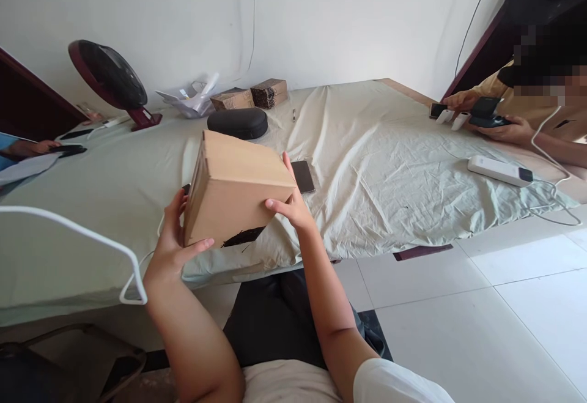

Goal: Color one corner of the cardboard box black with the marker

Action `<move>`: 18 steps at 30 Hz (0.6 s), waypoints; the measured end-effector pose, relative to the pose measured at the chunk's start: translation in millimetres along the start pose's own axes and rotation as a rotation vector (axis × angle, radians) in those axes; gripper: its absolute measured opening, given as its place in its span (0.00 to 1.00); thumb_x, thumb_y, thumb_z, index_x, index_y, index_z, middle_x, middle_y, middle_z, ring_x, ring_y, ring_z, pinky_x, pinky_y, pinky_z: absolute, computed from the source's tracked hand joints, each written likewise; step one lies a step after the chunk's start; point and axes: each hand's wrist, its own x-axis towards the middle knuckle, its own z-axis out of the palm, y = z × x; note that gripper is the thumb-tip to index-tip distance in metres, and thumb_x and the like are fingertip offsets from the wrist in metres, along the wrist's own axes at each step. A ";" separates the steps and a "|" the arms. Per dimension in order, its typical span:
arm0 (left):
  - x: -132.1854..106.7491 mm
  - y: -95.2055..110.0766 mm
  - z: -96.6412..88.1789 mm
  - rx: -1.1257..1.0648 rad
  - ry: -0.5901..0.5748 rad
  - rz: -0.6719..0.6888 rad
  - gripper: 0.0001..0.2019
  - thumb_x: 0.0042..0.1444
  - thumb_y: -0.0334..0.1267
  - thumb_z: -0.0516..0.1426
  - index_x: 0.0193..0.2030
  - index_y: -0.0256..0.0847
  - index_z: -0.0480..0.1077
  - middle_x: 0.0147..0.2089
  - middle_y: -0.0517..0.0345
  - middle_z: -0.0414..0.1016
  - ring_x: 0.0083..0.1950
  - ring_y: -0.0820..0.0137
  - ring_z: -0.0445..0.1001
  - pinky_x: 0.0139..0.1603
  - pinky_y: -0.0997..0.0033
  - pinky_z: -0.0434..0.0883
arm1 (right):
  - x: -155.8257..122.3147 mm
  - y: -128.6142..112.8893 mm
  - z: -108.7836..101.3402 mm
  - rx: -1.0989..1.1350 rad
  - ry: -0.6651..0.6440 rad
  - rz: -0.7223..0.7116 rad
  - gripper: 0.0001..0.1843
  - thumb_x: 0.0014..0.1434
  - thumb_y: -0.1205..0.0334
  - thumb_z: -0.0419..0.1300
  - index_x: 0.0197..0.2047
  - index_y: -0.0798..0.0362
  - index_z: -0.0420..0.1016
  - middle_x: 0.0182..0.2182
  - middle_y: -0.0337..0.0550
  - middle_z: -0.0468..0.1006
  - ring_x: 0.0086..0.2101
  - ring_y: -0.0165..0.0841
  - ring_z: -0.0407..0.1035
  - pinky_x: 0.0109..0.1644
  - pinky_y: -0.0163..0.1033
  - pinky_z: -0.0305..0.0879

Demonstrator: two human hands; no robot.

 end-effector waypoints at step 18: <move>-13.7 14.2 -19.6 -0.168 -0.063 -0.003 0.52 0.51 0.59 0.73 0.81 0.58 0.59 0.82 0.51 0.58 0.85 0.41 0.50 0.85 0.37 0.50 | -9.1 -34.2 -39.6 -0.244 -0.284 -0.010 0.65 0.47 0.42 0.81 0.81 0.39 0.57 0.72 0.49 0.67 0.71 0.58 0.61 0.78 0.67 0.55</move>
